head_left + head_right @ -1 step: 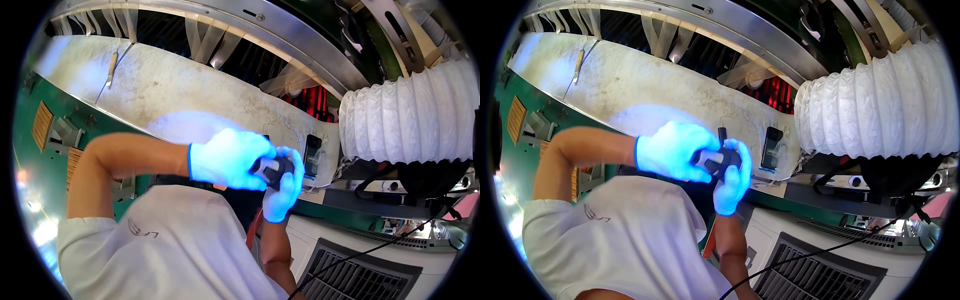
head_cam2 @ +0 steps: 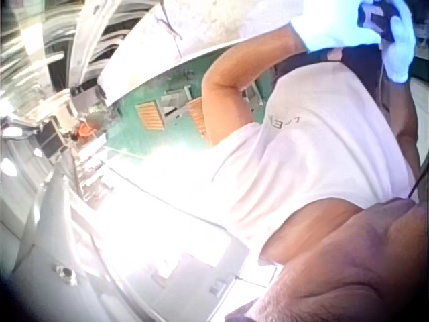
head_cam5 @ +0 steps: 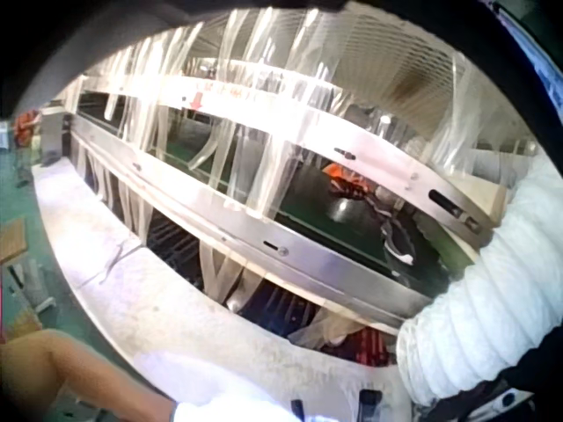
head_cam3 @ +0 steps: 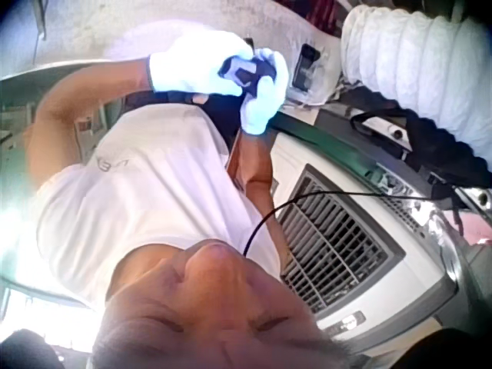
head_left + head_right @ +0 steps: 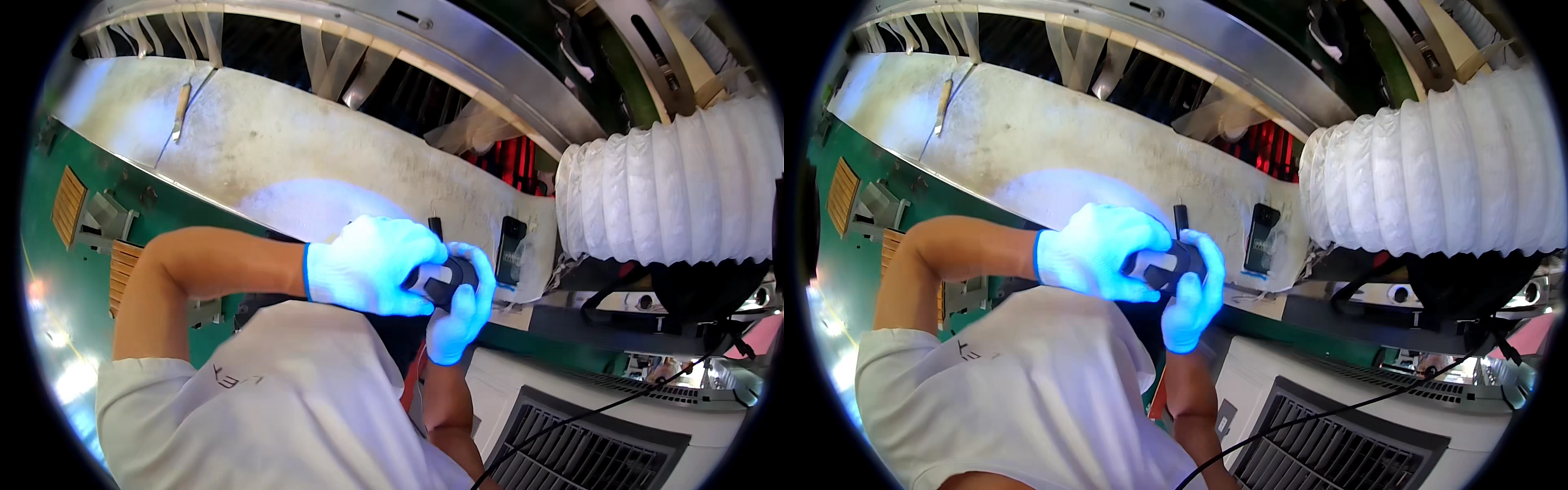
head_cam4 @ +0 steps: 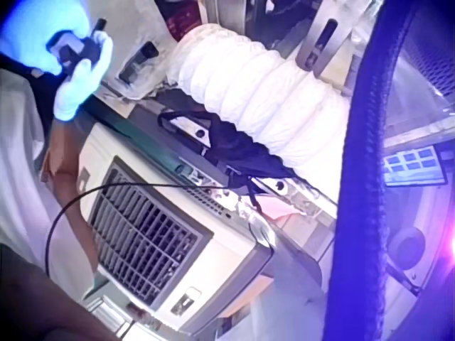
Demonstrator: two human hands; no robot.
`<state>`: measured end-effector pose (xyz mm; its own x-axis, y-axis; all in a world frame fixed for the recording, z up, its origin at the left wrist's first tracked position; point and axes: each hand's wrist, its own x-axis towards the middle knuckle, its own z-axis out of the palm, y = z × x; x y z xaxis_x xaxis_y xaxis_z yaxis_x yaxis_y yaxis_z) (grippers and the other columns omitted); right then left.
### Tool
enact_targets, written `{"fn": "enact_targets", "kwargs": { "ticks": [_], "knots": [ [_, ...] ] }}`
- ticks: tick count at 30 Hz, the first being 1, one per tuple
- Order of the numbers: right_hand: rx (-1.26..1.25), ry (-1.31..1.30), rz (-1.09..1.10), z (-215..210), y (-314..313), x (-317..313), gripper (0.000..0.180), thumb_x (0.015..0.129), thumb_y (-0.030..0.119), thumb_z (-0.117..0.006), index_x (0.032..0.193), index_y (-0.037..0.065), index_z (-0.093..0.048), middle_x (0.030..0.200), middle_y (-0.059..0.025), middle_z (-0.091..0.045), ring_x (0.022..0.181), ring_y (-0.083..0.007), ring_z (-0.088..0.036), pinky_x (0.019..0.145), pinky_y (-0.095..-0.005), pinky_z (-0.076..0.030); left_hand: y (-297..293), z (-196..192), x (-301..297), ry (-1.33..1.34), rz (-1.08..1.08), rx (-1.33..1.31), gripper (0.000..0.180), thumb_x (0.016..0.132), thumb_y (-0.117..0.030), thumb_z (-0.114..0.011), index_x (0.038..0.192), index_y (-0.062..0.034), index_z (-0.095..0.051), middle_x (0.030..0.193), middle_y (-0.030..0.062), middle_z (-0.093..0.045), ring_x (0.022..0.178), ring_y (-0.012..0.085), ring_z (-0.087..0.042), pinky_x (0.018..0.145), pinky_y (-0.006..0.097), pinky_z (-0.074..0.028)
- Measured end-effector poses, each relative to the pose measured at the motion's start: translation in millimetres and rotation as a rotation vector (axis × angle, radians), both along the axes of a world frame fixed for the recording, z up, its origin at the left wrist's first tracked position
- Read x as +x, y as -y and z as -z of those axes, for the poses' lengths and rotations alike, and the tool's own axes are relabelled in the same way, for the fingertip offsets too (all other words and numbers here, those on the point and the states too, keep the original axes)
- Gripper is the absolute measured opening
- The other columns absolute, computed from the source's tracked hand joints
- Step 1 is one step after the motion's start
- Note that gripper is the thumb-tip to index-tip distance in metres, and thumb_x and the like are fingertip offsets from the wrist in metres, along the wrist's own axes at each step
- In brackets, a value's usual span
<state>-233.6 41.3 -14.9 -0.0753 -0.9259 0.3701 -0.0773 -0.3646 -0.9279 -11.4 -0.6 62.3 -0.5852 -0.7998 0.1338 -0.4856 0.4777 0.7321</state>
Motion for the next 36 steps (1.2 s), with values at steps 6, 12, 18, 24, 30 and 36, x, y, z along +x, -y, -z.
{"fn": "enact_targets", "kwargs": {
  "ticks": [6,12,18,24,30,36],
  "knots": [
    [0.126,0.095,-0.074,-3.4,-21.7,-5.1,0.070,0.114,0.046,-0.057,0.159,-0.007,-0.055,0.151,-0.0249,-0.065,0.138,-0.0353,-0.065,0.121,-0.0507,-0.050,-19.6,18.9,2.7,-0.034,0.024,-0.182,0.045,0.078,-0.036,-0.096,0.115,-0.0168,-0.079,0.110,0.0083,-0.077,0.094,0.0329,-0.078,0.076,0.046,-0.065],
    [0.288,0.170,0.064,-19.1,-37.2,9.9,0.062,0.116,0.035,-0.053,0.154,-0.013,-0.057,0.148,-0.0262,-0.068,0.136,-0.0360,-0.068,0.121,-0.0497,-0.051,-35.3,49.2,-0.6,-0.226,0.039,-0.441,0.052,0.066,-0.028,-0.095,0.113,-0.0137,-0.076,0.108,0.0080,-0.074,0.090,0.0299,-0.077,0.067,0.043,-0.062],
    [0.229,-0.233,0.083,-29.4,-32.1,11.5,0.058,0.117,0.036,-0.051,0.141,-0.015,-0.066,0.138,-0.0225,-0.070,0.129,-0.0317,-0.070,0.115,-0.0447,-0.054,-33.1,63.1,0.9,-0.357,-0.017,-0.532,0.052,0.064,-0.031,-0.095,0.109,-0.0142,-0.075,0.103,0.0067,-0.072,0.088,0.0287,-0.076,0.065,0.043,-0.060],
    [-0.068,-0.247,0.137,-1.6,-64.4,49.3,0.088,0.117,0.064,-0.050,0.165,-0.010,-0.043,0.156,-0.0257,-0.060,0.144,-0.0359,-0.060,0.123,-0.0504,-0.047,6.3,37.5,53.1,-0.396,0.088,-0.318,0.084,0.067,-0.046,-0.106,0.134,-0.0091,-0.072,0.147,0.0215,-0.066,0.128,0.0448,-0.069,0.106,0.053,-0.059],
    [0.036,-0.349,0.204,43.4,-12.9,21.9,0.090,0.102,0.045,-0.081,0.167,-0.005,-0.044,0.163,-0.0281,-0.055,0.146,-0.0437,-0.058,0.123,-0.0544,-0.045,-78.5,36.6,61.6,-0.247,-0.249,-0.148,0.137,0.068,-0.025,-0.106,0.178,-0.0049,-0.027,0.180,0.0380,-0.023,0.166,0.0546,-0.031,0.130,0.053,-0.041],
    [0.153,-1.130,0.310,100.8,78.4,-12.7,0.067,0.096,0.041,-0.084,0.150,0.008,-0.064,0.135,-0.0243,-0.073,0.118,-0.0493,-0.070,0.101,-0.0592,-0.056,-79.8,35.2,88.6,-0.080,-0.283,-0.139,0.127,0.071,-0.014,-0.098,0.177,-0.0092,-0.028,0.176,0.0338,-0.033,0.169,0.0517,-0.027,0.129,0.052,-0.042]
  ]
}}
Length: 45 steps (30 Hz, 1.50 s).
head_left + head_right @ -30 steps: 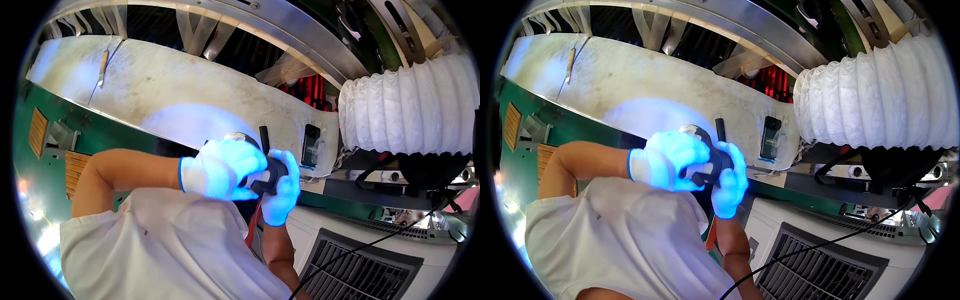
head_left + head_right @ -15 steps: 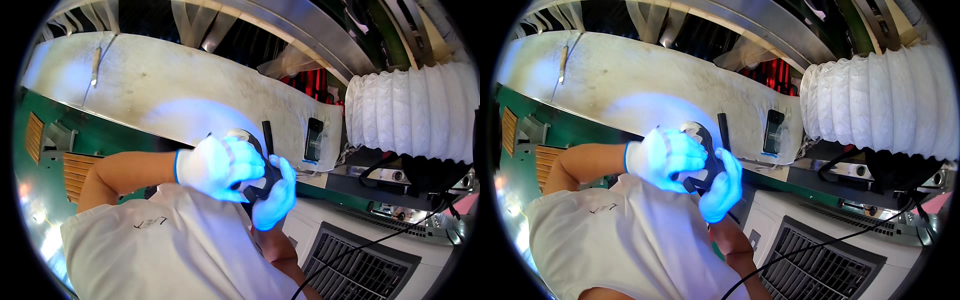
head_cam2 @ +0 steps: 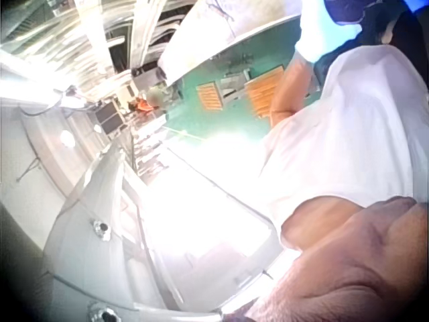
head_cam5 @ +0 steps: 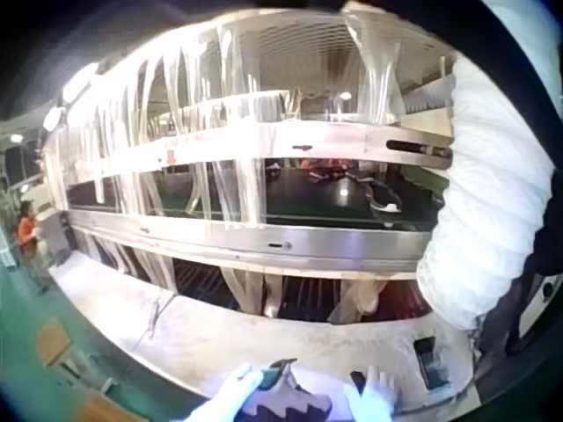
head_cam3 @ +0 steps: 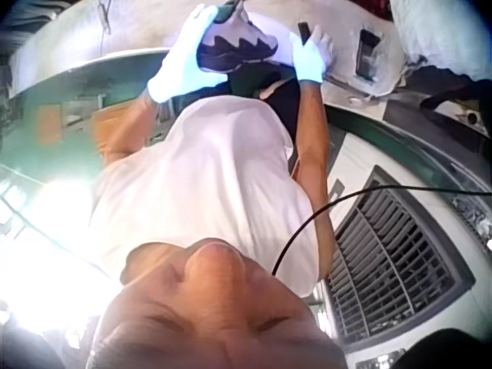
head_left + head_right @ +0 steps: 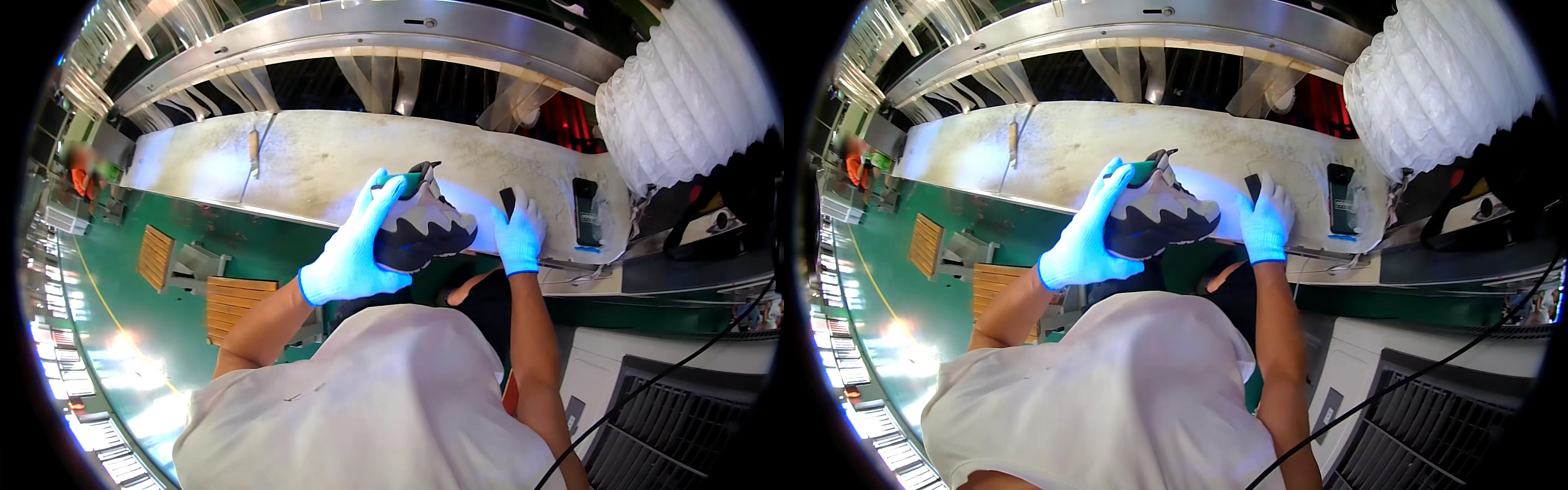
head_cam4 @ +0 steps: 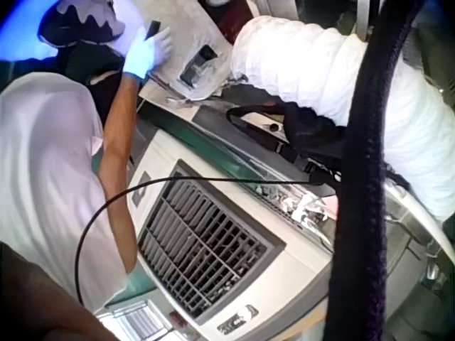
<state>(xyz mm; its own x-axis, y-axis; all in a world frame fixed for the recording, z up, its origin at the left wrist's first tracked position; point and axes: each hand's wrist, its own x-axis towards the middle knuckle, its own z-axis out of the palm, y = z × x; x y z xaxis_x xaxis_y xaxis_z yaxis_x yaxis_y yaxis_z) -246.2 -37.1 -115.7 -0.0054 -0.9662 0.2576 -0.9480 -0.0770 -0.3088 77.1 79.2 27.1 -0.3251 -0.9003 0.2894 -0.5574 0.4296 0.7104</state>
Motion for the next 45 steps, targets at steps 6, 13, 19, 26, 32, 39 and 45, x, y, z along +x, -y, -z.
{"fn": "enact_targets", "kwargs": {
  "ticks": [6,13,19,26,32,39,45],
  "knots": [
    [0.294,1.000,-0.190,-19.8,-2.6,14.2,0.041,0.110,0.031,-0.071,0.140,0.004,-0.069,0.103,-0.0193,-0.080,0.088,-0.0351,-0.078,0.081,-0.0487,-0.063,4.0,1.2,8.7,-0.005,0.019,0.122,0.136,0.069,-0.014,-0.099,0.180,-0.0126,-0.021,0.179,0.0271,-0.026,0.172,0.0474,-0.018,0.135,0.053,-0.030],
    [0.299,2.440,-0.311,-89.0,-4.9,94.3,0.039,0.114,0.050,-0.067,0.093,0.017,-0.066,0.073,-0.0019,-0.063,0.064,-0.0184,-0.059,0.066,-0.0374,-0.051,7.1,-3.7,-2.2,0.071,-0.003,0.106,0.140,0.064,-0.019,-0.103,0.179,-0.0130,-0.023,0.175,0.0258,-0.026,0.164,0.0477,-0.032,0.132,0.052,-0.037],
    [0.204,2.379,-0.230,-81.1,-3.1,110.5,0.052,0.116,0.061,-0.056,0.087,0.019,-0.064,0.063,0.0002,-0.053,0.054,-0.0181,-0.050,0.053,-0.0365,-0.042,12.5,2.5,-2.7,-0.065,0.002,0.132,0.136,0.063,-0.024,-0.106,0.176,-0.0120,-0.031,0.172,0.0219,-0.032,0.161,0.0425,-0.037,0.133,0.052,-0.037],
    [0.415,2.451,-0.796,-77.4,-11.7,121.1,0.057,0.119,0.060,-0.046,0.090,0.015,-0.064,0.063,-0.0002,-0.051,0.050,-0.0173,-0.047,0.050,-0.0361,-0.040,18.9,17.9,3.1,-0.106,-0.015,0.074,0.134,0.064,-0.029,-0.110,0.174,-0.0108,-0.036,0.166,0.0208,-0.042,0.156,0.0398,-0.046,0.132,0.050,-0.039],
    [0.262,2.292,-0.649,-83.0,-17.4,142.0,0.055,0.121,0.057,-0.041,0.092,0.016,-0.063,0.065,0.0015,-0.050,0.052,-0.0148,-0.046,0.052,-0.0345,-0.039,20.3,14.8,7.6,-0.185,-0.111,0.238,0.124,0.070,-0.022,-0.105,0.173,-0.0106,-0.039,0.164,0.0205,-0.045,0.154,0.0379,-0.049,0.130,0.047,-0.041],
    [0.256,2.263,-0.494,-87.2,-20.2,157.1,0.051,0.121,0.047,-0.053,0.085,0.012,-0.060,0.064,-0.0023,-0.051,0.052,-0.0174,-0.050,0.050,-0.0355,-0.042,24.6,19.2,10.3,-0.302,-0.257,0.411,0.110,0.068,-0.005,-0.096,0.168,-0.0058,-0.050,0.160,0.0151,-0.055,0.150,0.0302,-0.053,0.129,0.043,-0.041],
    [0.251,2.194,-0.623,-72.0,-3.6,129.4,0.052,0.120,0.056,-0.045,0.095,0.014,-0.060,0.065,0.0010,-0.048,0.049,-0.0146,-0.041,0.049,-0.0345,-0.038,38.5,10.6,12.3,-0.420,-0.305,0.559,0.100,0.068,0.001,-0.092,0.162,-0.0027,-0.059,0.155,0.0115,-0.061,0.144,0.0235,-0.056,0.128,0.038,-0.041]
  ]
}}
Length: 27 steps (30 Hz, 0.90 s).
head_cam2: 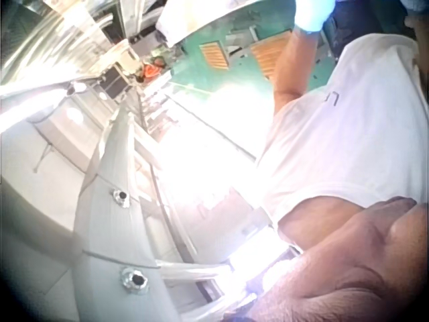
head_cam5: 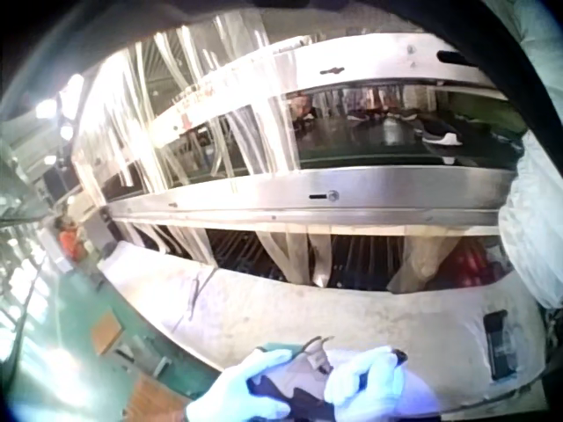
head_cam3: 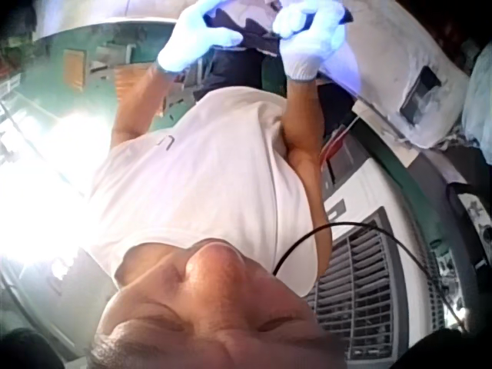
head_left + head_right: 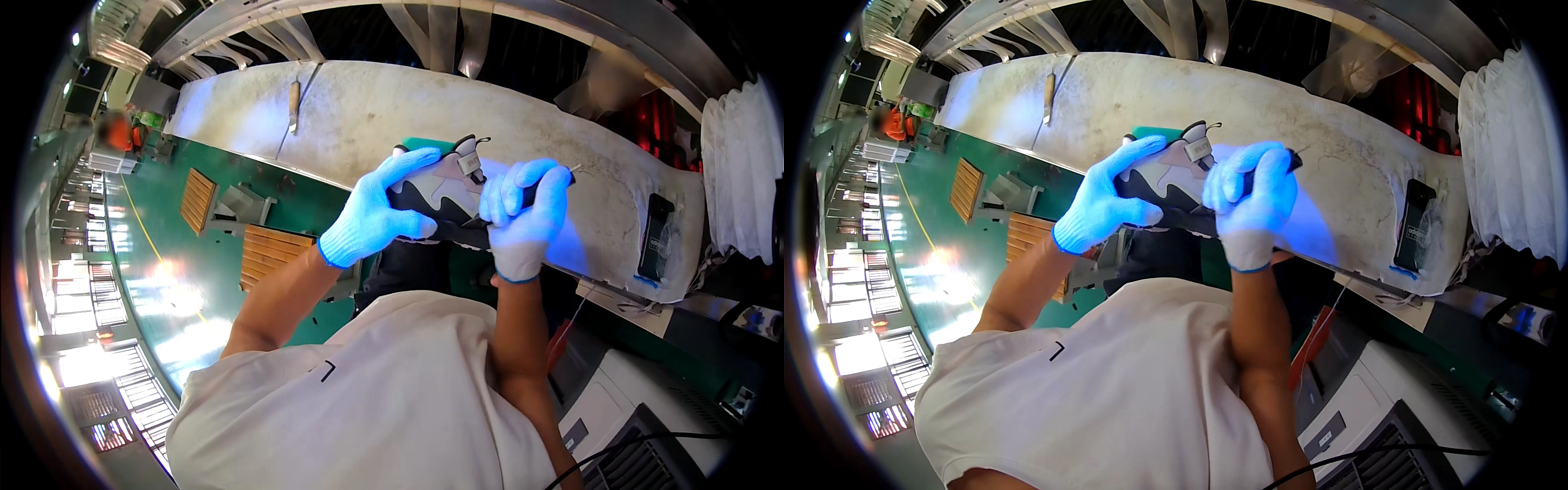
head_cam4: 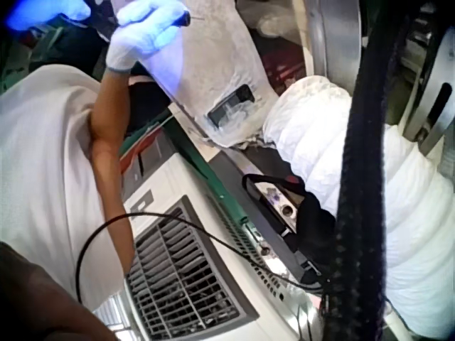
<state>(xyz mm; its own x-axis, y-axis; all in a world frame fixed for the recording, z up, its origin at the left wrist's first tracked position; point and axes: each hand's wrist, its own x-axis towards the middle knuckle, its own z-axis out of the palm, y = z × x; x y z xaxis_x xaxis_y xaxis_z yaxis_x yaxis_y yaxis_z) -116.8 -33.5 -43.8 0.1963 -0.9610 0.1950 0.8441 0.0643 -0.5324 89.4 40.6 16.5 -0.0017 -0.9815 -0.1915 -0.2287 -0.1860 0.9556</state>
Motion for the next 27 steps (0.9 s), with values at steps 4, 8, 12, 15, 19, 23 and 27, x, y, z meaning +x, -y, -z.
{"fn": "enact_targets", "kwargs": {
  "ticks": [4,8,12,15,19,23,27],
  "knots": [
    [-0.062,0.044,-0.136,2.9,11.3,-3.5,0.052,0.120,0.058,-0.044,0.096,0.014,-0.059,0.066,0.0018,-0.046,0.050,-0.0139,-0.040,0.051,-0.0347,-0.038,9.8,7.9,3.5,-0.014,0.007,-0.028,0.097,0.068,0.004,-0.088,0.161,-0.0020,-0.061,0.151,0.0097,-0.062,0.143,0.0226,-0.055,0.126,0.037,-0.041],
    [-0.033,-0.075,-0.030,-1.0,8.2,2.7,0.051,0.120,0.058,-0.044,0.096,0.015,-0.059,0.067,0.0022,-0.047,0.052,-0.0136,-0.040,0.053,-0.0340,-0.038,10.4,10.8,3.4,0.012,0.016,-0.028,0.096,0.068,0.003,-0.089,0.159,-0.0027,-0.061,0.148,0.0095,-0.063,0.141,0.0234,-0.057,0.125,0.037,-0.042],
    [0.015,-0.188,0.034,-9.5,2.2,6.7,0.048,0.122,0.051,-0.044,0.093,0.014,-0.057,0.067,0.0017,-0.046,0.053,-0.0143,-0.041,0.054,-0.0339,-0.038,10.3,10.2,0.9,0.189,0.044,-0.113,0.103,0.068,-0.002,-0.093,0.163,-0.0054,-0.057,0.149,0.0130,-0.061,0.140,0.0281,-0.060,0.124,0.039,-0.045],
    [0.036,-0.238,0.020,-9.5,-4.4,12.6,0.048,0.123,0.048,-0.044,0.091,0.014,-0.055,0.066,0.0010,-0.045,0.053,-0.0145,-0.040,0.054,-0.0343,-0.036,2.8,17.2,-4.1,0.362,-0.016,-0.146,0.111,0.068,-0.015,-0.096,0.169,-0.0142,-0.049,0.149,0.0206,-0.058,0.137,0.0381,-0.062,0.118,0.043,-0.052],
    [0.040,-0.178,0.080,-8.7,-8.7,24.1,0.051,0.122,0.050,-0.047,0.089,0.012,-0.055,0.065,0.0004,-0.045,0.054,-0.0144,-0.041,0.054,-0.0346,-0.036,4.6,24.4,-4.9,0.541,-0.083,-0.075,0.121,0.065,-0.030,-0.098,0.173,-0.0227,-0.044,0.147,0.0272,-0.056,0.135,0.0454,-0.064,0.113,0.047,-0.057],
    [0.343,0.339,-0.076,8.9,17.4,-5.9,0.049,0.119,0.049,-0.057,0.085,0.014,-0.055,0.065,0.0017,-0.045,0.053,-0.0119,-0.039,0.053,-0.0337,-0.033,4.6,29.9,-7.0,0.511,-0.106,-0.072,0.119,0.065,-0.031,-0.099,0.171,-0.0261,-0.048,0.148,0.0272,-0.056,0.130,0.0449,-0.067,0.110,0.048,-0.059],
    [0.323,-0.190,0.079,-13.8,2.1,20.1,0.030,0.113,0.022,-0.070,0.087,0.015,-0.056,0.061,0.0039,-0.043,0.046,-0.0118,-0.041,0.046,-0.0318,-0.030,7.1,16.0,-15.9,0.612,-0.110,-0.002,0.108,0.065,-0.028,-0.101,0.163,-0.0224,-0.059,0.145,0.0236,-0.061,0.131,0.0405,-0.068,0.112,0.046,-0.058]
  ]
}}
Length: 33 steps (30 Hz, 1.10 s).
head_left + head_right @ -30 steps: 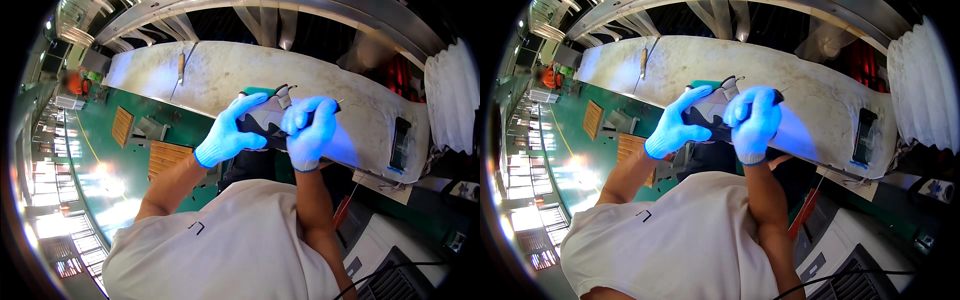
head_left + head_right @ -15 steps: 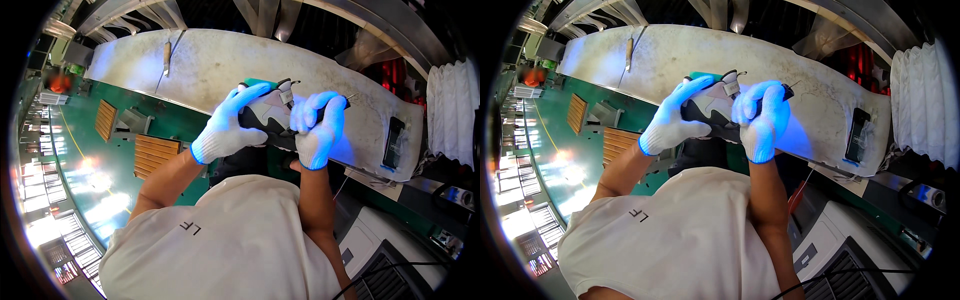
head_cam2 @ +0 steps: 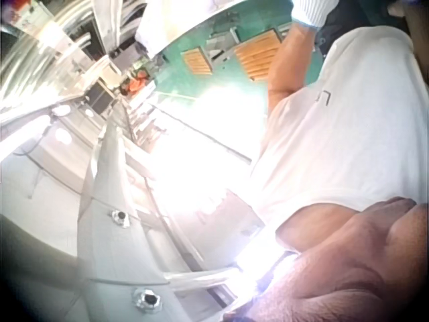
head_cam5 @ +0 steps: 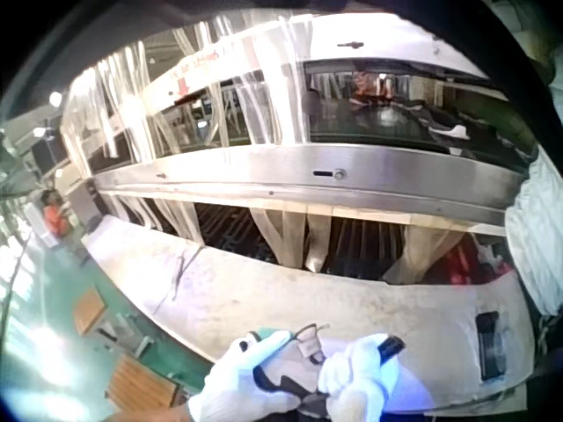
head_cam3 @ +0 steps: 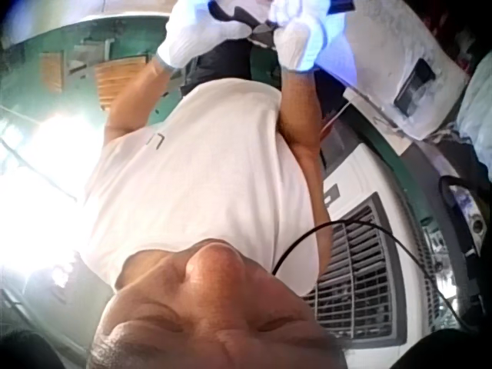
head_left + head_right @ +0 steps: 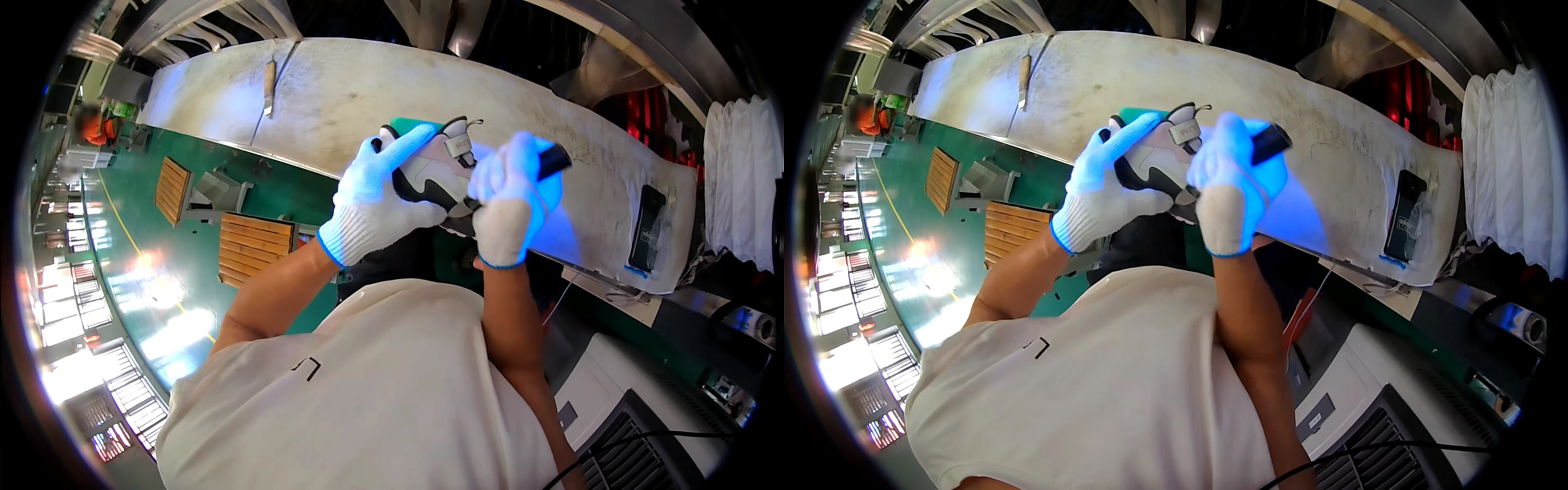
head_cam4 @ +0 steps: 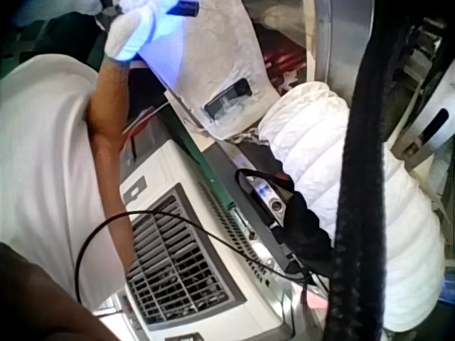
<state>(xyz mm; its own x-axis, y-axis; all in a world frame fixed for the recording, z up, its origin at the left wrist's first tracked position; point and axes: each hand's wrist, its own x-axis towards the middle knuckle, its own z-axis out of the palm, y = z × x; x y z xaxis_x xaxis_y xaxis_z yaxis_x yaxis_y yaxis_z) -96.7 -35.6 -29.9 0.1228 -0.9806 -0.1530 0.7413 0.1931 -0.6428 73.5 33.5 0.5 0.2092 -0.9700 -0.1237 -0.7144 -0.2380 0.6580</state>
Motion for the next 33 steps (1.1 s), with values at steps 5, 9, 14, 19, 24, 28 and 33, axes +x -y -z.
{"fn": "enact_targets", "kwargs": {
  "ticks": [5,9,14,19,24,28,33],
  "knots": [
    [0.102,-0.665,-0.167,-35.6,35.0,13.4,0.032,0.101,0.028,-0.083,0.085,0.007,-0.066,0.064,-0.0006,-0.056,0.047,-0.0130,-0.052,0.045,-0.0317,-0.042,-0.4,0.0,2.9,-0.049,-0.008,-0.034,0.096,0.066,-0.019,-0.102,0.156,-0.0165,-0.069,0.139,0.0175,-0.067,0.129,0.0335,-0.070,0.113,0.043,-0.057],
    [-0.014,-1.036,-0.467,-27.8,76.6,-8.4,0.047,0.100,0.043,-0.080,0.079,0.002,-0.069,0.067,-0.0075,-0.062,0.057,-0.0169,-0.062,0.054,-0.0388,-0.048,32.5,25.2,28.8,-0.422,0.104,0.009,0.087,0.078,-0.011,-0.097,0.159,-0.0036,-0.064,0.136,0.0138,-0.075,0.121,0.0214,-0.071,0.111,0.037,-0.057],
    [-0.048,-1.068,-0.325,44.1,116.2,-92.6,0.037,0.101,0.034,-0.080,0.090,0.000,-0.070,0.067,-0.0113,-0.067,0.057,-0.0245,-0.067,0.055,-0.0415,-0.053,60.5,14.6,49.8,0.210,0.219,0.043,0.079,0.078,-0.045,-0.100,0.146,-0.0124,-0.077,0.149,0.0222,-0.067,0.130,0.0365,-0.072,0.110,0.045,-0.059],
    [-0.006,-0.725,0.139,88.5,61.3,-139.0,0.039,0.110,0.035,-0.073,0.086,0.008,-0.059,0.070,-0.0030,-0.058,0.059,-0.0186,-0.062,0.057,-0.0363,-0.052,68.7,-1.9,8.2,0.111,0.646,-0.131,0.088,0.072,-0.049,-0.099,0.147,-0.0122,-0.072,0.160,0.0228,-0.058,0.133,0.0428,-0.069,0.110,0.050,-0.057],
    [0.104,-0.161,0.234,77.5,27.8,-101.3,0.043,0.110,0.034,-0.074,0.083,0.009,-0.053,0.081,-0.0075,-0.062,0.076,-0.0255,-0.069,0.073,-0.0425,-0.058,91.4,10.6,-25.2,0.284,0.930,-0.248,0.071,0.076,-0.051,-0.093,0.132,-0.0131,-0.074,0.123,0.0127,-0.075,0.118,0.0389,-0.069,0.107,0.051,-0.050],
    [0.292,-0.009,0.222,72.4,32.9,-62.0,0.041,0.106,0.034,-0.079,0.084,0.008,-0.058,0.076,-0.0044,-0.058,0.070,-0.0219,-0.066,0.068,-0.0408,-0.058,100.7,18.2,-26.3,0.240,0.948,-0.241,0.060,0.077,-0.049,-0.092,0.122,-0.0120,-0.078,0.118,0.0132,-0.075,0.111,0.0378,-0.070,0.102,0.050,-0.052],
    [0.331,-0.305,-0.055,68.4,41.4,-70.4,0.037,0.102,0.033,-0.082,0.087,0.004,-0.064,0.081,-0.0050,-0.066,0.066,-0.0168,-0.065,0.062,-0.0333,-0.055,105.8,24.4,-29.9,0.200,0.982,-0.285,0.061,0.067,-0.040,-0.093,0.118,-0.0088,-0.079,0.111,0.0122,-0.073,0.099,0.0348,-0.069,0.089,0.049,-0.053]
  ]
}}
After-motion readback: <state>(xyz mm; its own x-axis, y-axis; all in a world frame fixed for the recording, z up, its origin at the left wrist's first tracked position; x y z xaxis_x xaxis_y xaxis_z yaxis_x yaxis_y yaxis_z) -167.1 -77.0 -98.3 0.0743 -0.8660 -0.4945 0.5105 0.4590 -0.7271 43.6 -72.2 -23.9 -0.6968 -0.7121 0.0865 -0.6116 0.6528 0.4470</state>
